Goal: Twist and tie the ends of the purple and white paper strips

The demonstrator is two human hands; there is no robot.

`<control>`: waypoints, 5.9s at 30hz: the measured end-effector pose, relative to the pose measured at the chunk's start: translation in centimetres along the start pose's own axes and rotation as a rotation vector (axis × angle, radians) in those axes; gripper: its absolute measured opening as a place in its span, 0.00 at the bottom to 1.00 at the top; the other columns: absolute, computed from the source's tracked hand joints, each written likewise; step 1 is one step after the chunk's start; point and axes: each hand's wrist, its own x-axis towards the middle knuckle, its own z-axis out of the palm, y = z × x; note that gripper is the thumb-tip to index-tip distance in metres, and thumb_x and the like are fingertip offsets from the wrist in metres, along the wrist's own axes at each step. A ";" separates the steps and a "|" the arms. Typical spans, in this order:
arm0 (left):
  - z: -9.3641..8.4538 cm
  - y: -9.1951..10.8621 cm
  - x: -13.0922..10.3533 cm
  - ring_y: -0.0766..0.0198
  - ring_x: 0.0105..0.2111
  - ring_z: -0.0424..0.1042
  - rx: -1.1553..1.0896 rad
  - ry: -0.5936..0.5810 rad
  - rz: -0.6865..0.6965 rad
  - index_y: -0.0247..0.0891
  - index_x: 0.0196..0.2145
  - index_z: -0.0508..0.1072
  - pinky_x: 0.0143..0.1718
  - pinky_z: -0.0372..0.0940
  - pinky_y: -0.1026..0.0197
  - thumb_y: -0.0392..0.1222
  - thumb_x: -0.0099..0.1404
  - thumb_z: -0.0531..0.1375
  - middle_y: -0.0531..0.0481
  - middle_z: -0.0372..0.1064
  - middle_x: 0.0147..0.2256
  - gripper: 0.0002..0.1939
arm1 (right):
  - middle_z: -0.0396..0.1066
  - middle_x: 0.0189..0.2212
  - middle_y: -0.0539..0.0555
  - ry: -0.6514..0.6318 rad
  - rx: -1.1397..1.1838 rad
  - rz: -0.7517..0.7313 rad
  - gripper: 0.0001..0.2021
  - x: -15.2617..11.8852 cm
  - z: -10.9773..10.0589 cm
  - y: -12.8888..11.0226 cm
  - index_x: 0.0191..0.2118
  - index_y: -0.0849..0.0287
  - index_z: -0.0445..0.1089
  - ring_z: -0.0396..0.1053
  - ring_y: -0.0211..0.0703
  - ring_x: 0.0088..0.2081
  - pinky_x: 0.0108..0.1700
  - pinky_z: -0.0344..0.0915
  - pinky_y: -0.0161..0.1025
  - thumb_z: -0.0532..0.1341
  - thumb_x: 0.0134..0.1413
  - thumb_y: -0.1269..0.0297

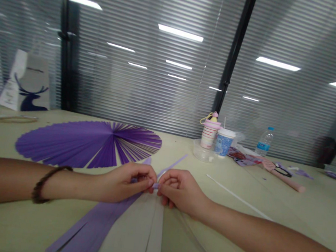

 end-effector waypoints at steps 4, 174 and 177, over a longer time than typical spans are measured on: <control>0.1 -0.1 0.2 0.73 0.22 0.57 -0.024 0.009 0.009 0.32 0.30 0.67 0.23 0.53 0.71 0.39 0.58 0.52 0.55 0.59 0.21 0.07 | 0.65 0.20 0.48 -0.004 -0.032 -0.003 0.08 0.0 0.0 0.0 0.29 0.63 0.65 0.60 0.28 0.17 0.15 0.53 0.24 0.58 0.43 0.63; 0.2 -0.9 0.4 0.73 0.21 0.58 0.009 0.094 -0.036 0.30 0.27 0.70 0.22 0.55 0.72 0.39 0.54 0.55 0.53 0.62 0.20 0.08 | 0.66 0.21 0.49 -0.021 -0.028 0.024 0.13 0.3 -0.2 0.1 0.31 0.62 0.62 0.61 0.29 0.19 0.16 0.52 0.24 0.61 0.41 0.59; 0.2 -1.0 0.4 0.73 0.20 0.58 0.001 0.089 -0.035 0.31 0.27 0.69 0.21 0.54 0.72 0.39 0.54 0.55 0.54 0.61 0.20 0.08 | 0.66 0.22 0.50 -0.029 -0.034 0.019 0.12 0.2 -0.2 0.1 0.30 0.63 0.63 0.61 0.29 0.19 0.15 0.52 0.24 0.61 0.41 0.60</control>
